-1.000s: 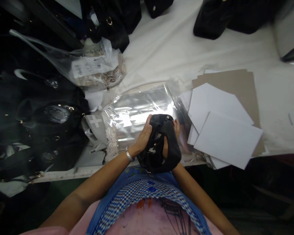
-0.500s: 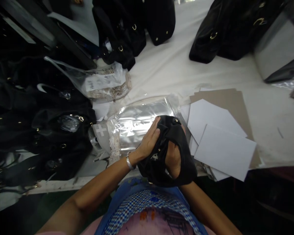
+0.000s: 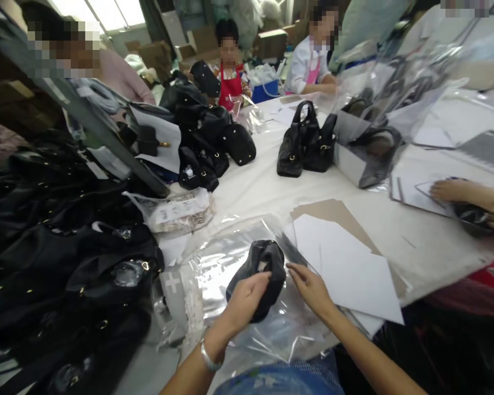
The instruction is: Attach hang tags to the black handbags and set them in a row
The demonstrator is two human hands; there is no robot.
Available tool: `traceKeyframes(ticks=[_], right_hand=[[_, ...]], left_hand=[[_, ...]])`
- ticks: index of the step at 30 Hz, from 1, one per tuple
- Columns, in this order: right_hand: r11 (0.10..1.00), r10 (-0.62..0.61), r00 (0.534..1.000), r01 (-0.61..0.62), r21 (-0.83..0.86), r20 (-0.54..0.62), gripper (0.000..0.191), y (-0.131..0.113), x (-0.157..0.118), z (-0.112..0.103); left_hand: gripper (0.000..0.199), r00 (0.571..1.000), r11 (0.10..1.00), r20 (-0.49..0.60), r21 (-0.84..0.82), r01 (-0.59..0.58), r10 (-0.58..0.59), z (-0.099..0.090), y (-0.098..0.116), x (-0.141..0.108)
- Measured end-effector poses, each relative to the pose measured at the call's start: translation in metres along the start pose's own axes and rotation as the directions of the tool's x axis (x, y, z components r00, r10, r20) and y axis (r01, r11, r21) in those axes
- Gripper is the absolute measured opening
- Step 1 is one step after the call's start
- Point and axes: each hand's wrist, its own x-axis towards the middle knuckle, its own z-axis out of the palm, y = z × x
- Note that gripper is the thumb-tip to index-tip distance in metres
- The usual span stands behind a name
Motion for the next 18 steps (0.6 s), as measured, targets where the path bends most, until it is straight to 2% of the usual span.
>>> traceKeyframes(ticks=[1, 3, 6, 8, 10, 11, 12, 14, 18], right_hand=[[1.0, 0.005, 1.0, -0.005, 0.006, 0.028, 0.038, -0.003, -0.004, -0.005], [0.997, 0.027, 0.995, -0.034, 0.067, 0.1, 0.041, -0.007, -0.014, -0.013], [0.973, 0.089, 0.981, -0.122, 0.194, 0.173, 0.048, 0.001, -0.036, -0.024], [0.963, 0.141, 0.982, -0.165, 0.214, 0.121, 0.051, 0.022, -0.058, -0.035], [0.955, 0.253, 0.967, -0.248, 0.165, -0.009, 0.054, 0.055, -0.089, -0.047], [0.935, 0.343, 0.935, -0.331, 0.131, -0.088, 0.055, 0.075, -0.109, -0.051], [0.891, 0.453, 0.878, -0.444, 0.094, -0.151, 0.056, 0.094, -0.131, -0.054], [0.755, 0.643, 0.729, -0.656, 0.03, -0.237, 0.054, 0.131, -0.179, -0.052], [0.51, 0.809, 0.485, -0.86, -0.013, -0.331, 0.035, 0.179, -0.264, -0.019]], left_hand=[[0.035, 0.997, 1.0, 0.073, 0.019, -0.017, 0.015, 0.003, 0.007, -0.005], [0.026, 0.992, 0.998, 0.119, 0.053, -0.042, 0.036, 0.006, 0.013, -0.009], [0.025, 0.999, 1.0, 0.044, 0.018, 0.006, -0.007, 0.005, 0.009, -0.007], [0.026, 0.998, 0.998, -0.001, -0.009, 0.061, -0.061, 0.0, 0.003, -0.006], [0.028, 0.995, 0.994, -0.007, -0.028, 0.104, -0.104, -0.006, -0.003, -0.005], [0.03, 0.993, 0.992, 0.006, -0.035, 0.121, -0.121, -0.008, -0.005, -0.004], [0.032, 0.991, 0.99, 0.024, -0.044, 0.133, -0.132, -0.01, -0.008, -0.004], [0.037, 0.99, 0.989, 0.046, -0.056, 0.138, -0.135, -0.013, -0.012, -0.005], [0.046, 0.998, 0.998, -0.002, -0.016, 0.057, -0.057, -0.018, -0.02, -0.02]])
